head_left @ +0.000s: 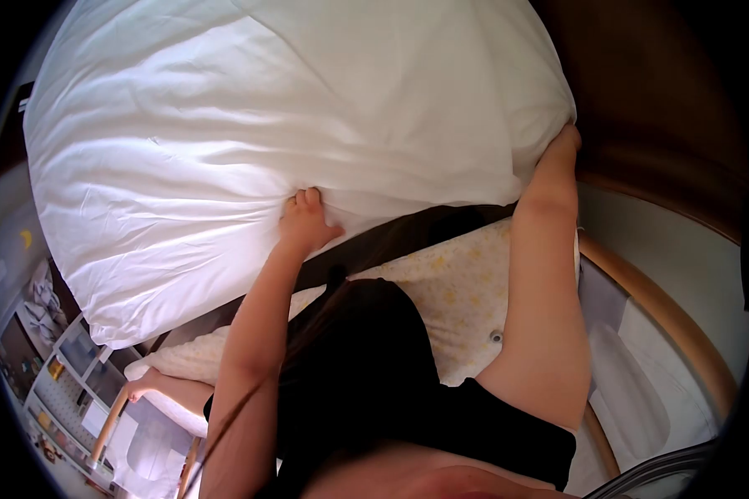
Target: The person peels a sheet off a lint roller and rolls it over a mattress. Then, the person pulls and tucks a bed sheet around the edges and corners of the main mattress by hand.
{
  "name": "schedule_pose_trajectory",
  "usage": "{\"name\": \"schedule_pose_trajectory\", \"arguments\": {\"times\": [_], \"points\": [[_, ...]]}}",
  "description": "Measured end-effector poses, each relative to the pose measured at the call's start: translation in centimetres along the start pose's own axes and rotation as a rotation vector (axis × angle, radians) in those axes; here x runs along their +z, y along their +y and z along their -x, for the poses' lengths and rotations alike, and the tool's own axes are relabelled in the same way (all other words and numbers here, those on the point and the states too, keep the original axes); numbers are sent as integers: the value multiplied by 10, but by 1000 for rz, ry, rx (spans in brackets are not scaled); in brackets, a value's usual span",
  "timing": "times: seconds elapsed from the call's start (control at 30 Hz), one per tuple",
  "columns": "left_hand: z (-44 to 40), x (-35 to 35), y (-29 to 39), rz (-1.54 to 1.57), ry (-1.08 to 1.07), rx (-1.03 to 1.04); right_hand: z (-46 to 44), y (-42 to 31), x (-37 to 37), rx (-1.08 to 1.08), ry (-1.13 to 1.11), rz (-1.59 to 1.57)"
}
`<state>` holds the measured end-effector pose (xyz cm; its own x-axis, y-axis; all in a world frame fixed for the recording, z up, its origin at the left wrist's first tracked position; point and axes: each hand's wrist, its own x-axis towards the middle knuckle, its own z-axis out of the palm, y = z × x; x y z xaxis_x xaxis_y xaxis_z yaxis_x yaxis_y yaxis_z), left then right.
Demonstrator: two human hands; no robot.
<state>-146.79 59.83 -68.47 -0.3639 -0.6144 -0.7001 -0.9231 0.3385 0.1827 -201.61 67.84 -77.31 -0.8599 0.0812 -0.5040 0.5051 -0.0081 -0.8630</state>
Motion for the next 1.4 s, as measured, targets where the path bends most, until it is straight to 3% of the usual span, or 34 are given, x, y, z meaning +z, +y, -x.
{"name": "schedule_pose_trajectory", "arguments": {"times": [0.53, 0.8, 0.93, 1.03, 1.2, 1.23, 1.3, 1.4], "points": [[-16, 4, -5, -117, -101, 81, 46, 8, -8, 200, -259, -174], [-19, 9, -13, -98, -66, 163, 76, 56, -58, 305, -295, -251], [-19, 3, -6, -141, -132, 77, 77, 68, -44, 241, -176, -409], [-19, 8, -4, -177, -97, 31, 65, 78, -47, 361, -232, -539], [-33, -16, 16, -290, -343, -134, 93, 42, -53, 586, -225, -530], [-31, -46, 37, -239, -500, -49, 100, 39, -56, 586, -253, -573], [-45, -95, 98, -493, -767, 32, 107, 34, -63, 581, -312, -657], [-53, -134, 209, -203, -288, 248, 117, 22, -69, 559, -398, -671]]}}
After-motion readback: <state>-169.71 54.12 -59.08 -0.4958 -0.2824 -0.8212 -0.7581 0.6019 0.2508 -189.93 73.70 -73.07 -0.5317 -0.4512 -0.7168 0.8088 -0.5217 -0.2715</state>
